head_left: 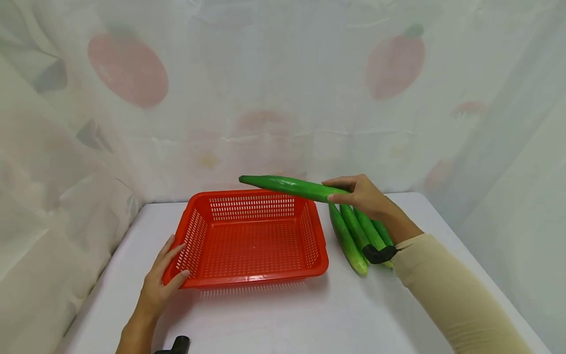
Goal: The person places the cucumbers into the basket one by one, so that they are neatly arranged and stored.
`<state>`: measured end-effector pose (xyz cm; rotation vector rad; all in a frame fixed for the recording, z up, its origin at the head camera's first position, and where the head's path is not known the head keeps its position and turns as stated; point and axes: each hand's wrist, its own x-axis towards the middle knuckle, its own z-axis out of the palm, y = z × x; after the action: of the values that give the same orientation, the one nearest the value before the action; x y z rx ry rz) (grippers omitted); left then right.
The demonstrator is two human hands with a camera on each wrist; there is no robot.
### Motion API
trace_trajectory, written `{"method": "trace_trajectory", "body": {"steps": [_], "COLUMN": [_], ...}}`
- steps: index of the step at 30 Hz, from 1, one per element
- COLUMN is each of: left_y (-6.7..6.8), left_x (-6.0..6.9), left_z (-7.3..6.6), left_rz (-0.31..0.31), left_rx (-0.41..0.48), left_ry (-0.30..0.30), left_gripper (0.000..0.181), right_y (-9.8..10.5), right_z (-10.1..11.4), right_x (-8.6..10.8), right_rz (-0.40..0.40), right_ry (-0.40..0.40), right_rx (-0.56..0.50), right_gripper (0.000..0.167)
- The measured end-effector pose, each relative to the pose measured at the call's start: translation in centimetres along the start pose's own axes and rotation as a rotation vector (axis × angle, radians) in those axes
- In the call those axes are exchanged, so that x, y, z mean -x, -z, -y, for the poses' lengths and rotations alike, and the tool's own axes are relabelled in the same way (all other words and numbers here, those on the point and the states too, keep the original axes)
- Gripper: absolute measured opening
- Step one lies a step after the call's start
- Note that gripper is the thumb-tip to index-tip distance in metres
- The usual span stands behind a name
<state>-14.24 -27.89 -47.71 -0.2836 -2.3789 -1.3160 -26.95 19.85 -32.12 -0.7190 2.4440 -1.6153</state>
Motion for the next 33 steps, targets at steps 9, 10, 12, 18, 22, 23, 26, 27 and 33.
{"method": "trace_trajectory", "body": {"steps": [9, 10, 12, 18, 22, 23, 26, 27, 33], "left_y": [-0.1, -0.1, -0.1, 0.0, 0.1, 0.1, 0.1, 0.1, 0.0], "left_x": [-0.2, -0.2, -0.2, -0.1, -0.1, -0.1, -0.1, 0.0, -0.1], "left_z": [-0.4, -0.4, -0.4, -0.3, -0.2, -0.1, 0.0, 0.0, 0.0], "left_rz": [0.016, 0.018, 0.021, 0.025, 0.02, 0.018, 0.019, 0.019, 0.022], "left_rx": [0.013, 0.014, 0.013, 0.0, -0.002, -0.003, 0.001, 0.004, 0.0], "left_ry": [0.008, 0.006, -0.001, -0.006, -0.003, -0.003, 0.002, 0.003, 0.009], "left_gripper": [0.057, 0.057, 0.057, 0.056, 0.055, 0.056, 0.056, 0.056, 0.056], "right_y": [-2.4, -2.7, -3.3, -4.8, -5.8, -6.0, -6.9, -7.1, -8.4], "right_z": [-0.4, -0.5, -0.6, -0.6, -0.7, -0.8, -1.1, -1.1, -1.3], "right_x": [-2.4, -2.5, -3.0, -3.9, -4.6, -4.7, -5.2, -5.4, -5.7], "right_rz": [0.063, 0.069, 0.079, 0.085, 0.094, 0.098, 0.117, 0.126, 0.206], "right_ry": [0.018, 0.011, -0.005, -0.055, -0.059, -0.061, -0.077, -0.081, -0.088], "right_rx": [-0.066, -0.073, -0.08, -0.068, -0.026, -0.028, -0.08, -0.09, -0.033], "right_gripper": [0.038, 0.038, 0.038, 0.037, 0.037, 0.037, 0.035, 0.034, 0.036]}}
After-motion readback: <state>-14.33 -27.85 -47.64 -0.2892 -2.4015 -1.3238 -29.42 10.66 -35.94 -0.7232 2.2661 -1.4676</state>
